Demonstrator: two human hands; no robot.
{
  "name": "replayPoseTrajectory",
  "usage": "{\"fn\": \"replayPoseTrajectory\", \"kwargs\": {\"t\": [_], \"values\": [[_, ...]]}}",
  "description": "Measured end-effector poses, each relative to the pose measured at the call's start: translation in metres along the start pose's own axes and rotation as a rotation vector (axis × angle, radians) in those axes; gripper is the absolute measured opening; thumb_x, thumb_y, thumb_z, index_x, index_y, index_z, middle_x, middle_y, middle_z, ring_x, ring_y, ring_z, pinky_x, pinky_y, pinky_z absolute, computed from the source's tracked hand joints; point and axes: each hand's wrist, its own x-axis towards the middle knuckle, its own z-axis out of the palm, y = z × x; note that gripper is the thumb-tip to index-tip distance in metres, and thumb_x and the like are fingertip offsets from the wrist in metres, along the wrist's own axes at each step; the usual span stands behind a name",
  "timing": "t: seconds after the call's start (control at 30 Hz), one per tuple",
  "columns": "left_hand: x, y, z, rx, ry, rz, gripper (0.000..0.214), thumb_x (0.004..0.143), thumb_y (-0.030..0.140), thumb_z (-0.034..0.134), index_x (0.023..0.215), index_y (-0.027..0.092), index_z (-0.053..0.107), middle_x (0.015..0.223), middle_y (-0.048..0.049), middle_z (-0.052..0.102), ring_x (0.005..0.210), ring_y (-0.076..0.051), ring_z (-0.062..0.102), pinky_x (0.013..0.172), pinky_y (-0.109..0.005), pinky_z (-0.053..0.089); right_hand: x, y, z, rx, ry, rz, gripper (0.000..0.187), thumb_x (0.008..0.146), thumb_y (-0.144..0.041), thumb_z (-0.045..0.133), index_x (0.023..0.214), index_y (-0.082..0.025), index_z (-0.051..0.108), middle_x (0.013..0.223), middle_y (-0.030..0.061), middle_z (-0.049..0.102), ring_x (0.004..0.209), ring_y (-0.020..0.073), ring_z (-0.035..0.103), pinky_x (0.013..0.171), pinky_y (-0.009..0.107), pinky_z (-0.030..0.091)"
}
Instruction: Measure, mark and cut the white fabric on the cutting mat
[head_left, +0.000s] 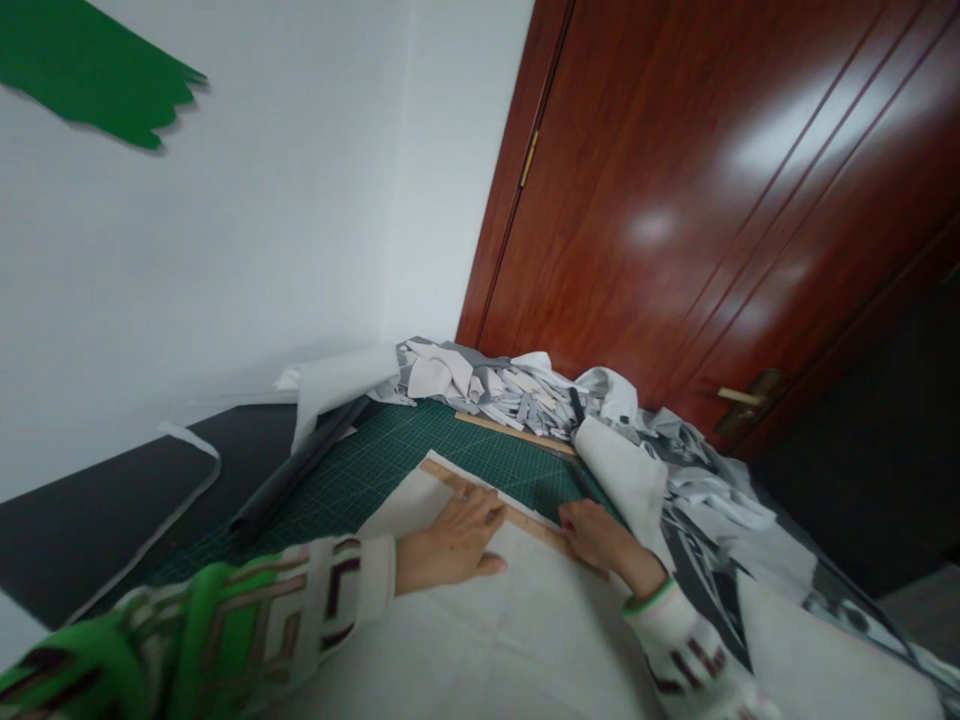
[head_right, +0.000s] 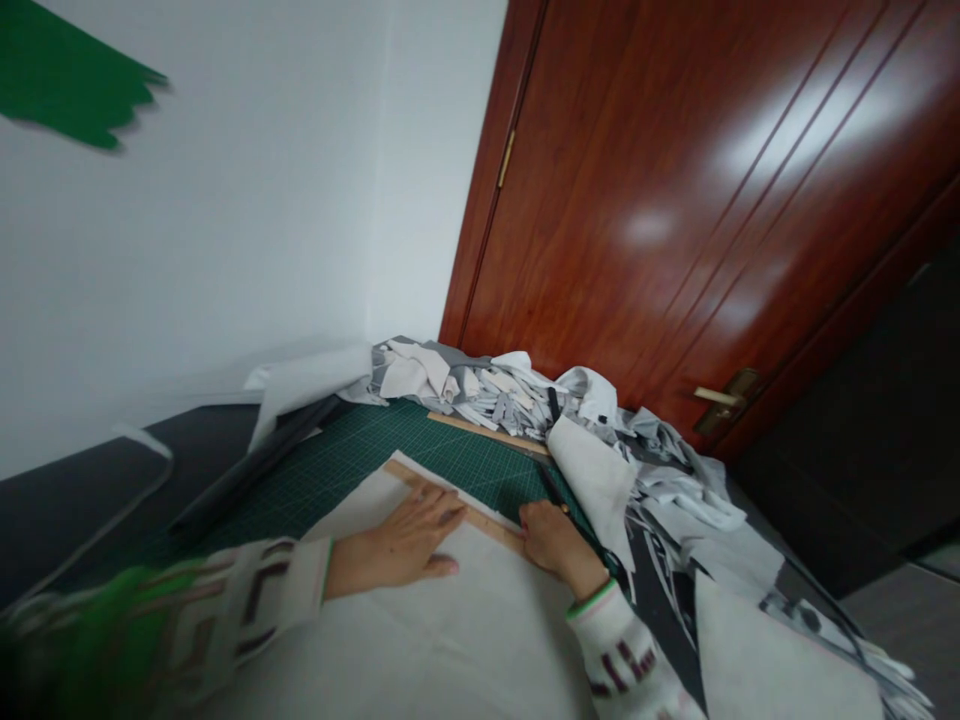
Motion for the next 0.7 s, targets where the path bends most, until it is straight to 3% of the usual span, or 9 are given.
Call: {"fn": "replayPoseTrajectory", "kwargs": {"t": [0.1,0.27,0.4,0.53,0.7], "values": [[0.008,0.016,0.004,-0.002,-0.004,0.026,0.059,0.091,0.049,0.059,0.135,0.011,0.051,0.136,-0.0169,0.053,0.126,-0.034,0.044,0.108,-0.052,0.03,0.0,0.0,0.0,-0.002,0.016,0.002,0.025,0.09,-0.012,0.047,0.097,-0.013,0.071,0.101,0.0147,0.073,0.101,0.025,0.065,0.078,0.029,0.04],[0.014,0.032,0.007,-0.062,0.056,0.088,0.046,0.096,0.04,0.053,0.138,0.023,0.049,0.139,-0.009,0.053,0.128,-0.031,0.044,0.109,-0.049,0.031,0.0,0.001,0.0,0.007,0.034,-0.002,0.023,0.092,-0.016,0.048,0.094,-0.014,0.071,0.097,0.0146,0.074,0.1,0.025,0.067,0.075,0.029,0.04],[0.015,0.032,0.013,-0.07,0.07,0.071,0.048,0.093,0.04,0.056,0.138,0.022,0.05,0.141,-0.0082,0.052,0.132,-0.03,0.04,0.113,-0.044,0.028,-0.004,0.002,-0.002,0.025,0.046,-0.027,0.023,0.093,-0.016,0.048,0.095,-0.014,0.07,0.098,0.0127,0.074,0.099,0.0227,0.067,0.075,0.027,0.039],[0.014,0.031,0.021,-0.063,0.061,0.06,0.052,0.098,0.041,0.047,0.146,0.02,0.041,0.148,-0.0092,0.046,0.14,-0.029,0.031,0.116,-0.045,0.023,-0.012,0.008,-0.004,0.025,0.043,-0.047,0.024,0.094,-0.014,0.045,0.091,-0.014,0.07,0.095,0.0113,0.074,0.093,0.0208,0.068,0.076,0.027,0.039],[0.016,0.031,0.014,-0.071,0.038,0.078,0.051,0.097,0.042,0.049,0.143,0.02,0.044,0.149,-0.0088,0.045,0.138,-0.028,0.034,0.116,-0.046,0.022,-0.018,0.016,-0.004,-0.01,0.011,-0.037,0.026,0.091,-0.01,0.045,0.091,-0.011,0.071,0.094,0.0157,0.073,0.094,0.023,0.067,0.074,0.028,0.039]]}}
